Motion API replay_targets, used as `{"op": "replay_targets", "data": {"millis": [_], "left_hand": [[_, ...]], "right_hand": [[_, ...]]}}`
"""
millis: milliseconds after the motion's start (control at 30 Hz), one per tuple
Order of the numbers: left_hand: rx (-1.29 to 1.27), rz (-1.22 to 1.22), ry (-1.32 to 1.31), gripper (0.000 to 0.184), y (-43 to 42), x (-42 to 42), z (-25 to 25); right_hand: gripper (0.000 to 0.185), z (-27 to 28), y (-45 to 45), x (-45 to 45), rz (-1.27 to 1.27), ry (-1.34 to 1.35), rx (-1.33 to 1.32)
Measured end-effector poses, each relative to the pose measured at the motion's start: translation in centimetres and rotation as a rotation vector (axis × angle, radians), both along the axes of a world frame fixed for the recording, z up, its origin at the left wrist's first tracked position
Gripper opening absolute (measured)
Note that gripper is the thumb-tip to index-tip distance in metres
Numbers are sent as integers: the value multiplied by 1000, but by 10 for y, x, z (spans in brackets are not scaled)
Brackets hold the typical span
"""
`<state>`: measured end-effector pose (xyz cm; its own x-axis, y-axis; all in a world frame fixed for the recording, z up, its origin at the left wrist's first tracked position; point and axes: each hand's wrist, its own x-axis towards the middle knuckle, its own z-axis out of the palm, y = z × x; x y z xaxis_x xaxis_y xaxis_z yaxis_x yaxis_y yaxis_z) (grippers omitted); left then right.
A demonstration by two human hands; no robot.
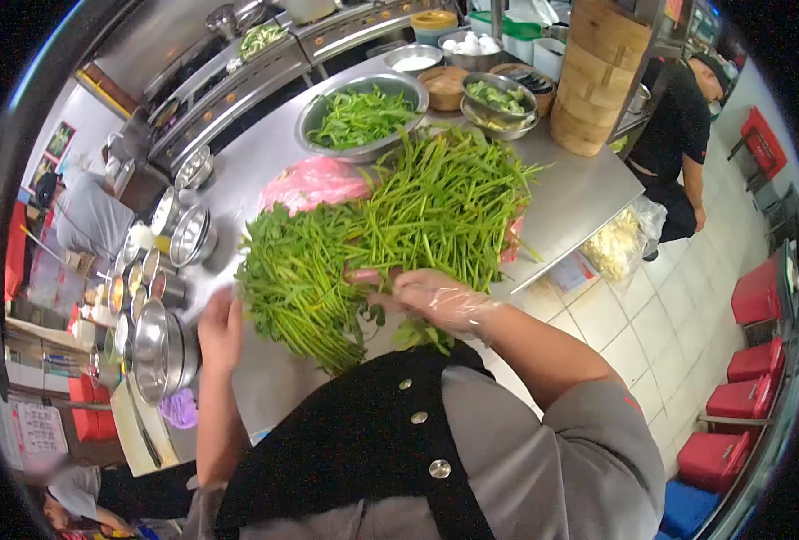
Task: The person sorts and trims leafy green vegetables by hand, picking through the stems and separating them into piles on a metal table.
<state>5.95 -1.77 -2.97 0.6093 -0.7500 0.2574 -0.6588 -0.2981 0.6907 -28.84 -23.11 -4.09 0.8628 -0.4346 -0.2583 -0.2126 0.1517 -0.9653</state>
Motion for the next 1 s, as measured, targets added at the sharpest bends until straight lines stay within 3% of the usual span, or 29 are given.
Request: {"op": "replay_targets", "data": {"millis": [67, 167, 233, 300, 400, 533, 633, 733, 833, 1000], "left_hand": [[-6, 182, -84, 32, 58, 48, -64], [113, 448, -115, 25, 124, 53, -98], [271, 576, -88, 24, 133, 31, -88], [250, 560, -261, 21, 133, 23, -94], [216, 585, -325, 17, 133, 18, -97], [173, 594, -316, 16, 134, 19, -98], [133, 602, -311, 17, 135, 21, -100], [149, 620, -258, 18, 135, 18, -99], [110, 616, -284, 19, 135, 23, -98], [142, 596, -303, 19, 135, 24, -99]], "right_hand": [[19, 5, -20, -10, -62, -23, -47], [22, 29, -46, -9, -173, -73, -63], [23, 81, -61, 13, -222, 55, -279], [24, 98, -92, 42, -263, -306, -854], [25, 173, -107, 85, -446, -171, -1156], [23, 217, -139, 144, -579, -252, -1671], [31, 210, -150, 173, -452, -113, -1669], [40, 148, -185, 205, -219, 373, -1700], [49, 109, -210, 207, -219, 359, -1558], [44, 151, -189, 171, -387, 209, -1224]]}}
